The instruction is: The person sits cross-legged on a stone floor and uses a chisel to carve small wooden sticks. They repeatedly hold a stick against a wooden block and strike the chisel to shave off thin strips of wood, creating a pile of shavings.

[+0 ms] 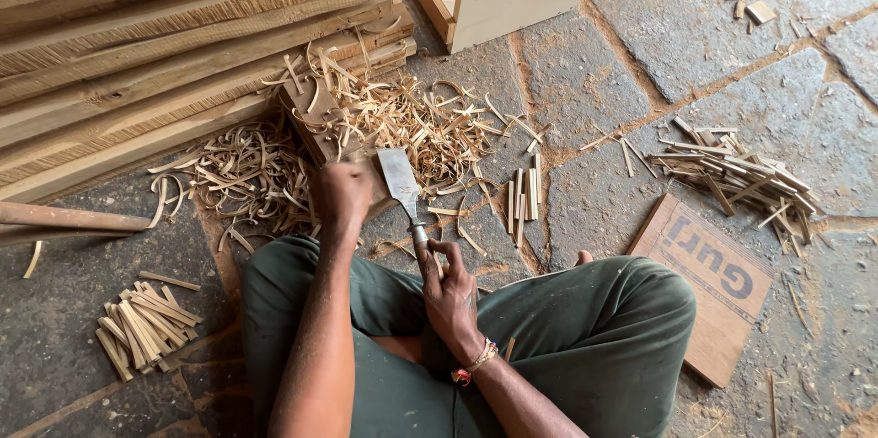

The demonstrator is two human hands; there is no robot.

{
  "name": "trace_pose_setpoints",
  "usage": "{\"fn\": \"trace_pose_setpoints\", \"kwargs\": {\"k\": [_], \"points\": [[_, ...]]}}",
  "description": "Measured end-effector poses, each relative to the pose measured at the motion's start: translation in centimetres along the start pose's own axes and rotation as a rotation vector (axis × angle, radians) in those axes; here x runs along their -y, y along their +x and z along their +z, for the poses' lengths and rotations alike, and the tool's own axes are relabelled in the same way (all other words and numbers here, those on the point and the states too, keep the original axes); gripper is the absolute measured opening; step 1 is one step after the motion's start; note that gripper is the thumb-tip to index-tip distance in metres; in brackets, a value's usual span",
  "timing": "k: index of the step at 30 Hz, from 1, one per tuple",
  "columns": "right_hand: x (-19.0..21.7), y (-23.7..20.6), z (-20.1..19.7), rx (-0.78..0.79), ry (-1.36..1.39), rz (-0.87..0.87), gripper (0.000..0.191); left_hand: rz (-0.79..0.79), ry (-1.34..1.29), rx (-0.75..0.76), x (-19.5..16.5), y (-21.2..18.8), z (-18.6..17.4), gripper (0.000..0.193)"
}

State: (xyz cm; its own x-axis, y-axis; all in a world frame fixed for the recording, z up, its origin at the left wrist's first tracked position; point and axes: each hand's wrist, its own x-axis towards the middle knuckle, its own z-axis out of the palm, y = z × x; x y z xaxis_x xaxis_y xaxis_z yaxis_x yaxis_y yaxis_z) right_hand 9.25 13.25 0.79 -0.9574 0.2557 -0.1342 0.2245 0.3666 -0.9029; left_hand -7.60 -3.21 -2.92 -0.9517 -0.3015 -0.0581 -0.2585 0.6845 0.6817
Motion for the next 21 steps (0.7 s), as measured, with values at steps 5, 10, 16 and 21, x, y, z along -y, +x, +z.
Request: {"fn": "trace_pose_setpoints", "kwargs": {"k": [5, 10, 16, 21], "points": [[-0.3, 0.1, -0.1, -0.007, 0.035, 0.037, 0.027, 0.068, -0.126, 0.018, -0.7, -0.3, -0.7, 0.032], [-0.5, 0.0, -0.1, -0.03, 0.066, 0.013, 0.026, -0.1, 0.123, -0.108, 0.8, -2.0, -4.2, 0.023], [-0.3, 0.0, 0.1, -0.031, 0.083, 0.02, 0.026, 0.13, -0.094, -0.158, 0.4, -2.0, -3.1, 0.007], [-0.2, 0.1, 0.0, -0.048, 0.064, 0.01, 0.026, -0.068, -0.137, -0.252, 1.4, -0.7, -3.3, 0.005]]}}
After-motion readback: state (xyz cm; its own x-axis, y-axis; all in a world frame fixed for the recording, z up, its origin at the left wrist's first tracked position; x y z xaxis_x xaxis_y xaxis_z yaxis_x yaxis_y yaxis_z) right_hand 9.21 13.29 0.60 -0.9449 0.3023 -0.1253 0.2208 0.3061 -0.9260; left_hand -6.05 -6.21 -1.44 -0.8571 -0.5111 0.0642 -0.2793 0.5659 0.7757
